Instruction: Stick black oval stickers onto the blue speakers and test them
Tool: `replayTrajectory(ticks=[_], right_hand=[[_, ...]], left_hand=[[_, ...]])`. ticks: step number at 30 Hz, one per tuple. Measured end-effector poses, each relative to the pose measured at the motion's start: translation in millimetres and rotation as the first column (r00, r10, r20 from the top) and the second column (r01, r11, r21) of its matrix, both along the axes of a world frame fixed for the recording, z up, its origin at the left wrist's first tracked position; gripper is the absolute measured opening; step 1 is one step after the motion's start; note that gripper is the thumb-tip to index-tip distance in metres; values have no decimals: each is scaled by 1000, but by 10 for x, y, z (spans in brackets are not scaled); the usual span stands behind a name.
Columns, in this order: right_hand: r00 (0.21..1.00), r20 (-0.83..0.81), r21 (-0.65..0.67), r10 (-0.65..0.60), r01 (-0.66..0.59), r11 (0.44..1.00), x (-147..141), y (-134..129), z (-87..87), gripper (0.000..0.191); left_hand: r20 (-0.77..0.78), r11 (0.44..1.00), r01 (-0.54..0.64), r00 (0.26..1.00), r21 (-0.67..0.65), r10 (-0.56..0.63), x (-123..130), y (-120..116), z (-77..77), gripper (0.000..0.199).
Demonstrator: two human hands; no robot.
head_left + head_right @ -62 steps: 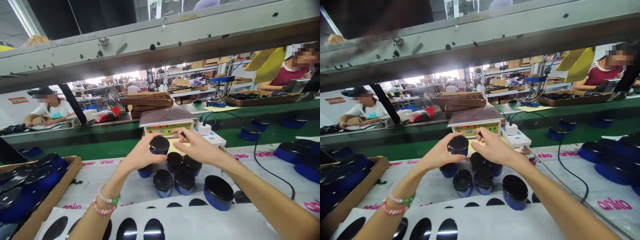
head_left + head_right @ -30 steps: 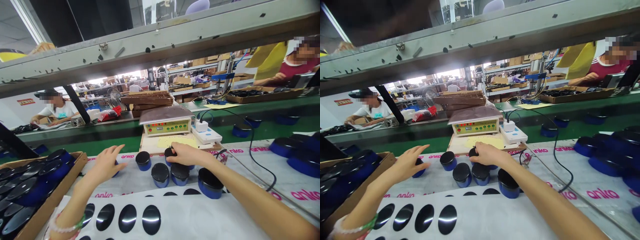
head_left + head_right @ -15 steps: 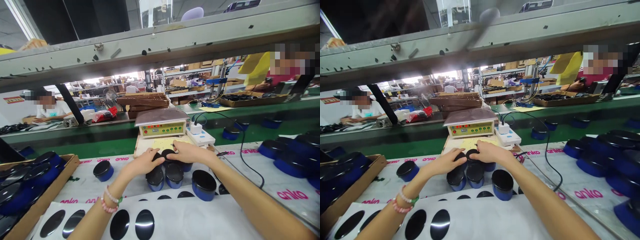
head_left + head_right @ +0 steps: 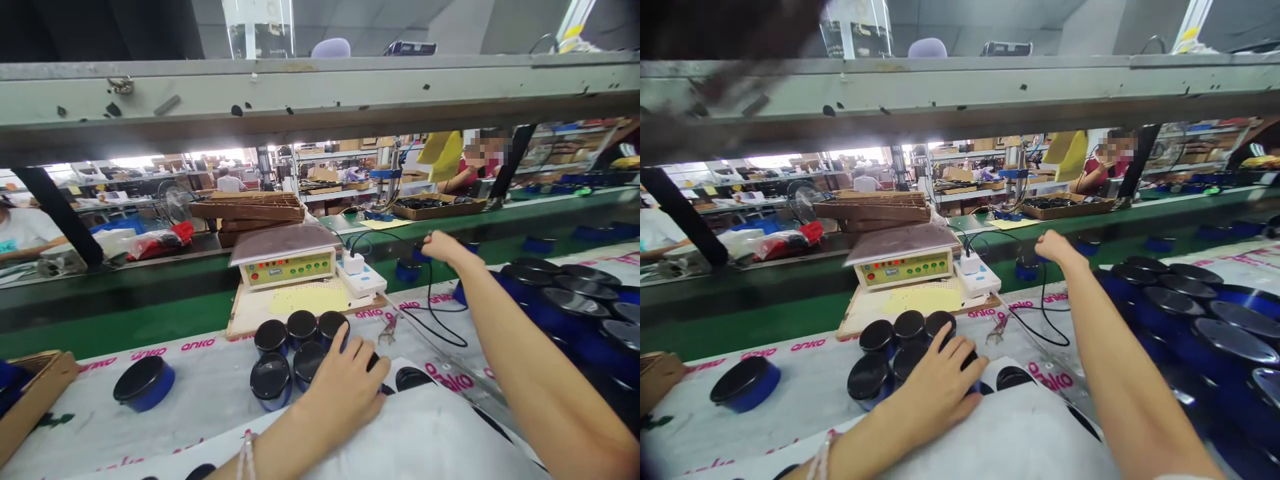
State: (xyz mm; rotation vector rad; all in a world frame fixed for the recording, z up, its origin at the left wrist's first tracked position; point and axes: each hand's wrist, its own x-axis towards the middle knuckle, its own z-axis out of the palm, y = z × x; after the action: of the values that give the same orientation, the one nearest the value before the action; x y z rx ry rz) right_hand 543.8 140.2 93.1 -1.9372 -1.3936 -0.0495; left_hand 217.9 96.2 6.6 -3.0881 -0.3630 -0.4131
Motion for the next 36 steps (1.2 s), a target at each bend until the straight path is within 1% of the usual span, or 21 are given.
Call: replayTrajectory(ticks=[3,5,6,8,10,11,12,14,15,16,17,18,19,20,21,24,26,28,31,34,36], right_hand=[[984,-83,-177,-159,143,974,-91,150,-301,31],[968,-108,-215,-227,200,956,-175,153,-384,30],[959,-113,-211,-260,233,949,-214,120,-366,30],[942,-116,-159,-315,295,942,-292,-1,-205,26],[938,-115,-66,-326,320,945,-419,-178,74,25],[946,-114,-15,-304,305,952,-522,-280,226,29],[957,-118,19,-263,267,963,-659,-388,365,34],[985,-143,43,-101,109,993,-1034,-610,556,41],[985,-171,14,37,-35,999,-1257,-718,595,43],[932,-252,-33,259,-275,961,-1487,-818,598,42],[844,-312,-54,436,-474,879,-1709,-904,571,43],[780,-328,-50,532,-577,815,-1907,-972,524,43],[748,-352,-43,563,-614,788,-2070,-1018,468,42],[729,-366,-29,579,-631,775,-2192,-1041,411,42],[728,-373,-20,575,-626,780,-2272,-1045,361,41],[779,-336,-50,529,-576,816,-2302,-997,287,41],[825,-250,-52,507,-534,844,-2229,-976,299,39],[846,-156,5,511,-516,856,-2151,-991,336,39],[807,-39,65,589,-586,807,-2090,-1054,371,37],[732,110,51,673,-680,731,-2092,-1088,336,22],[703,231,60,673,-700,711,-2101,-1079,286,17]], left_hand=[[-1,996,-92,996,13,92,-2,140,-40,45],[0,992,-125,992,-3,125,-62,189,16,56],[4,990,-138,990,-18,138,-108,192,67,61],[65,979,-155,984,-130,164,-225,156,210,60],[214,918,-133,951,-375,225,-361,75,388,46],[299,847,-87,913,-524,279,-427,26,481,41],[372,750,-13,863,-661,342,-485,-24,570,37],[465,513,198,752,-835,467,-568,-113,725,39],[483,379,317,706,-870,518,-591,-145,785,42],[473,235,416,686,-878,553,-606,-167,831,45],[440,87,481,697,-873,567,-614,-179,862,50],[402,-49,513,726,-857,558,-619,-181,879,54],[367,-159,516,763,-842,532,-622,-176,883,57],[344,-229,506,793,-832,502,-626,-164,876,57],[338,-260,501,808,-825,482,-631,-149,863,54],[353,-258,530,786,-808,508,-652,-97,828,42],[311,-295,529,774,-796,551,-678,-72,837,40],[265,-333,529,763,-781,590,-714,-58,873,44],[253,-351,542,752,-764,609,-772,-42,934,56],[313,-353,565,766,-746,562,-805,-22,956,66],[357,-353,574,778,-739,516,-814,-8,950,71]])
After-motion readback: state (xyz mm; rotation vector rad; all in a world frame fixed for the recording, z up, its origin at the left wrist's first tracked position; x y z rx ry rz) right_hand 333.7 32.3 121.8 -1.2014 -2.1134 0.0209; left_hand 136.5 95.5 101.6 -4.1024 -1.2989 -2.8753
